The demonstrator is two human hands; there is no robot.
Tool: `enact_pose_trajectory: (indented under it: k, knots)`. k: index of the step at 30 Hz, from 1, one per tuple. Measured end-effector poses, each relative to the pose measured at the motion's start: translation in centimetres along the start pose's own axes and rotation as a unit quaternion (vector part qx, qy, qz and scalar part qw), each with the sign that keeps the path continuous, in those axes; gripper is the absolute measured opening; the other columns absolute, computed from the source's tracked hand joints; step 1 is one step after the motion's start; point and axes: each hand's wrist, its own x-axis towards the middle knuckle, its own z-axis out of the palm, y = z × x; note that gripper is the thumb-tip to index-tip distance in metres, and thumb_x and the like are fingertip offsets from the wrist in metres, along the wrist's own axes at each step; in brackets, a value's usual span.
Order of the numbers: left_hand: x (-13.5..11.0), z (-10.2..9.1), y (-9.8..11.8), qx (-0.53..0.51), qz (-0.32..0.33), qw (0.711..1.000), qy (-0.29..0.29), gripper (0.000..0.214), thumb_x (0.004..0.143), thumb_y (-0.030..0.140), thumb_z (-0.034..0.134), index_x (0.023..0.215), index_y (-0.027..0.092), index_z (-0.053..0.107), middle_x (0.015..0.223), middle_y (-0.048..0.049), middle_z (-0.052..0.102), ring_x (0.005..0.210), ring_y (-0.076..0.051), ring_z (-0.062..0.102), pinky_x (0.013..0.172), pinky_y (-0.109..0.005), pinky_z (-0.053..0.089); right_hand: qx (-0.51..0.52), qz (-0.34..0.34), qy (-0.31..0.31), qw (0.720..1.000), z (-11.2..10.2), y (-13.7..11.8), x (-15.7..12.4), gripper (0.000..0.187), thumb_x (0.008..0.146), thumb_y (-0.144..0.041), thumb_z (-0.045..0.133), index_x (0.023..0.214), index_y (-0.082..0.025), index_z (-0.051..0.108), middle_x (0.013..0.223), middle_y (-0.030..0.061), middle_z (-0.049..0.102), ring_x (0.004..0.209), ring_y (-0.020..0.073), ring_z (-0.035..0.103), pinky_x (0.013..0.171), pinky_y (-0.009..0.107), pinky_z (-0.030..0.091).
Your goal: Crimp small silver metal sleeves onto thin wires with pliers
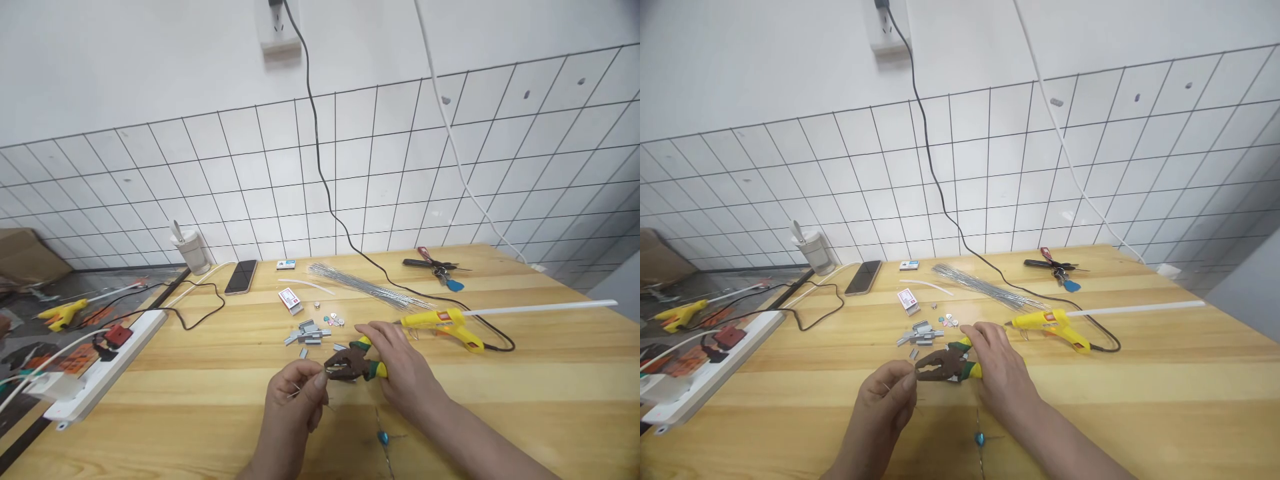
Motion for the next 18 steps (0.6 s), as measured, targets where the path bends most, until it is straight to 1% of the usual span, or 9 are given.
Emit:
enact_pose_trajectory:
  k: [2, 5, 11, 15, 17, 18]
  knots:
    - [0.06, -0.05, -0.04, -0.007, -0.007, 1.000, -0.004, 0.026, 0.059, 0.037, 0.073, 0.063, 0.015, 0.058, 0.041, 0.0077, 0.041, 0.035, -0.001, 0.026, 0.039, -0.018, 0.012, 0.000, 0.003, -0.004, 1.000, 0.01, 0.02, -0.01, 0.076, 0.050, 0.007, 0.035, 0.118, -0.024, 0.043, 0.112, 0.0071, 0.049, 0.105, 0.0219, 0.044, 0.081, 0.037, 0.046]
    - [0.16, -0.09, -0.07, -0.008, -0.003, 1.000, -0.004, 0.028, 0.059, 0.038, 0.073, 0.062, 0.015, 0.058, 0.041, 0.0077, 0.041, 0.036, -0.001, 0.025, 0.039, -0.018, 0.012, 0.012, 0.011, -0.019, 1.000, 0.04, 0.03, -0.01, 0.079, 0.050, 0.008, 0.035, 0.122, -0.024, 0.041, 0.113, 0.0071, 0.049, 0.106, 0.0216, 0.043, 0.081, 0.036, 0.046]
    - [0.00, 0.08, 0.21, 0.057, 0.050, 0.997, 0.027, 0.025, 0.061, 0.037, 0.071, 0.062, 0.014, 0.061, 0.044, 0.0062, 0.044, 0.035, -0.002, 0.029, 0.039, -0.017, 0.016, 0.064, 0.038, -0.062, 0.995, 0.02, -0.07, -0.03, 0.081, 0.050, 0.005, 0.035, 0.125, -0.026, 0.039, 0.119, 0.0063, 0.045, 0.114, 0.0206, 0.039, 0.087, 0.036, 0.043]
    - [-0.17, 0.12, 0.40, 0.081, 0.084, 0.993, 0.035, 0.025, 0.062, 0.037, 0.070, 0.061, 0.014, 0.062, 0.045, 0.0049, 0.046, 0.037, -0.003, 0.032, 0.039, -0.018, 0.019, 0.102, 0.053, -0.103, 0.988, 0.24, -0.08, -0.25, 0.083, 0.048, 0.002, 0.035, 0.126, -0.026, 0.038, 0.125, 0.0055, 0.042, 0.118, 0.0197, 0.036, 0.091, 0.035, 0.040]
    - [-0.10, 0.03, 0.43, 0.072, 0.074, 0.994, 0.033, 0.025, 0.061, 0.037, 0.071, 0.062, 0.014, 0.062, 0.046, 0.0047, 0.047, 0.037, -0.002, 0.032, 0.039, -0.018, 0.019, 0.108, 0.053, -0.111, 0.987, 0.35, -0.12, -0.34, 0.083, 0.048, 0.002, 0.035, 0.127, -0.026, 0.038, 0.125, 0.0053, 0.042, 0.118, 0.0193, 0.037, 0.092, 0.035, 0.040]
    - [-0.02, -0.05, 0.45, 0.056, 0.058, 0.996, 0.028, 0.025, 0.061, 0.037, 0.072, 0.063, 0.014, 0.062, 0.045, 0.0051, 0.047, 0.037, -0.002, 0.031, 0.039, -0.017, 0.018, 0.104, 0.051, -0.109, 0.987, 0.36, -0.14, -0.35, 0.083, 0.048, 0.001, 0.035, 0.127, -0.026, 0.038, 0.125, 0.0054, 0.043, 0.117, 0.0194, 0.038, 0.091, 0.035, 0.041]
